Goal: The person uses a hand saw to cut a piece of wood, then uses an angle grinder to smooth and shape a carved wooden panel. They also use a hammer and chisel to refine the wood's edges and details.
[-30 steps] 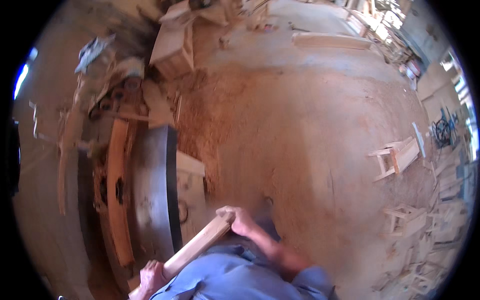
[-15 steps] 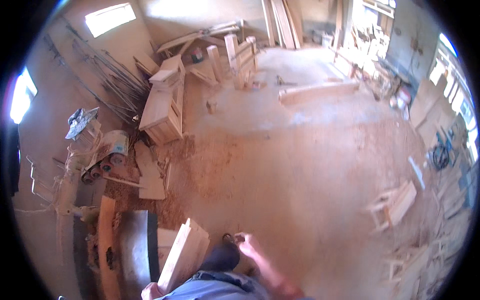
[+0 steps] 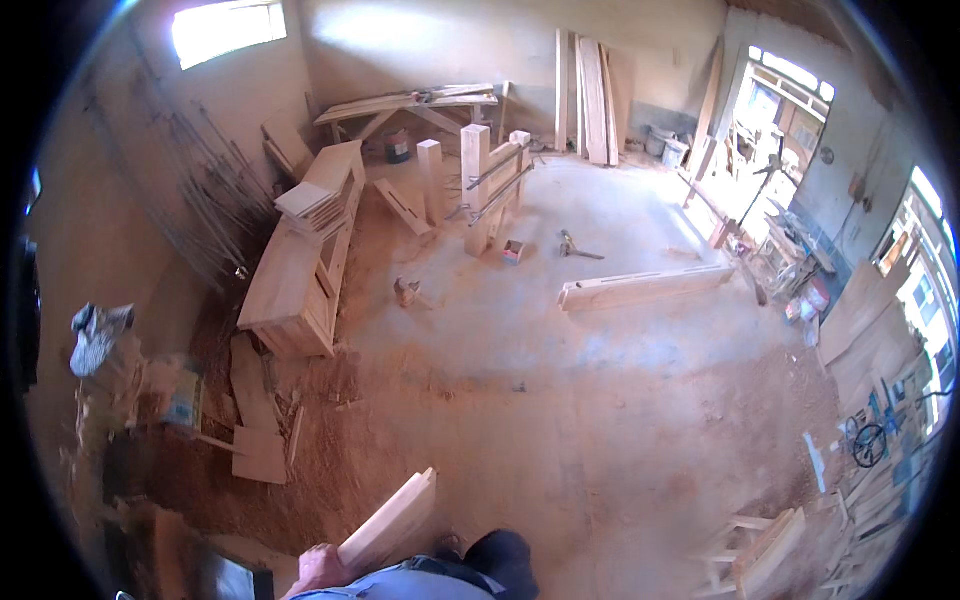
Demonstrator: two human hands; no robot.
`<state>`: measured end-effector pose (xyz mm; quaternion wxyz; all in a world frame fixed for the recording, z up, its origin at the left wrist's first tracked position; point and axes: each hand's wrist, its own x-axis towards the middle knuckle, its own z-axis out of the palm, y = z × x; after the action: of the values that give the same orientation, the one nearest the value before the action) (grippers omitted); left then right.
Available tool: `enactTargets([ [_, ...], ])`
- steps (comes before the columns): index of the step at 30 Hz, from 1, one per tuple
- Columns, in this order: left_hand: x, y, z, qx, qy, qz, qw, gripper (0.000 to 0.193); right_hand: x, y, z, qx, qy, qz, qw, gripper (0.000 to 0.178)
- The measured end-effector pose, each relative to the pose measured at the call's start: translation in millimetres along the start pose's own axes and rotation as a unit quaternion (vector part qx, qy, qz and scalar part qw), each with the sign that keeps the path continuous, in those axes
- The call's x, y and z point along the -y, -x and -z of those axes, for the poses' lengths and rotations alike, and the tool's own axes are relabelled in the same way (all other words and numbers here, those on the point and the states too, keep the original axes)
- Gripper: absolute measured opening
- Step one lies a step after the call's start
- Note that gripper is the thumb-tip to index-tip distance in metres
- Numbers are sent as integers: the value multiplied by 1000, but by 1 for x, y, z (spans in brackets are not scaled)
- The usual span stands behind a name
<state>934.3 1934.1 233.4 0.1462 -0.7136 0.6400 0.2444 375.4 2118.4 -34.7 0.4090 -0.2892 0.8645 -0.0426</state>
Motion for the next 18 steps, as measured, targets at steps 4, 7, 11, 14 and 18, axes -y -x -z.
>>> enactTargets([
  [4, -52, -112, 26, -29, -15, -13, 999, 53, 45, -48, 11, 48, -16, -10, 999, 30],
  [7, -100, -188, 41, -98, -55, -17, 994, 32, 64, -95, 10, 83, -6, 4, 997, 30],
  [11, -142, -263, 79, 9, -5, 94, 996, 39, 97, -178, 39, 145, 145, 93, 974, 30],
  [14, -178, -320, 119, -13, 0, 103, 995, 39, 199, -266, 139, 55, -10, 3, 998, 30],
  [18, -233, -397, 156, 1, 15, 131, 991, 38, 359, -377, 349, -155, -75, 87, 981, 35],
])
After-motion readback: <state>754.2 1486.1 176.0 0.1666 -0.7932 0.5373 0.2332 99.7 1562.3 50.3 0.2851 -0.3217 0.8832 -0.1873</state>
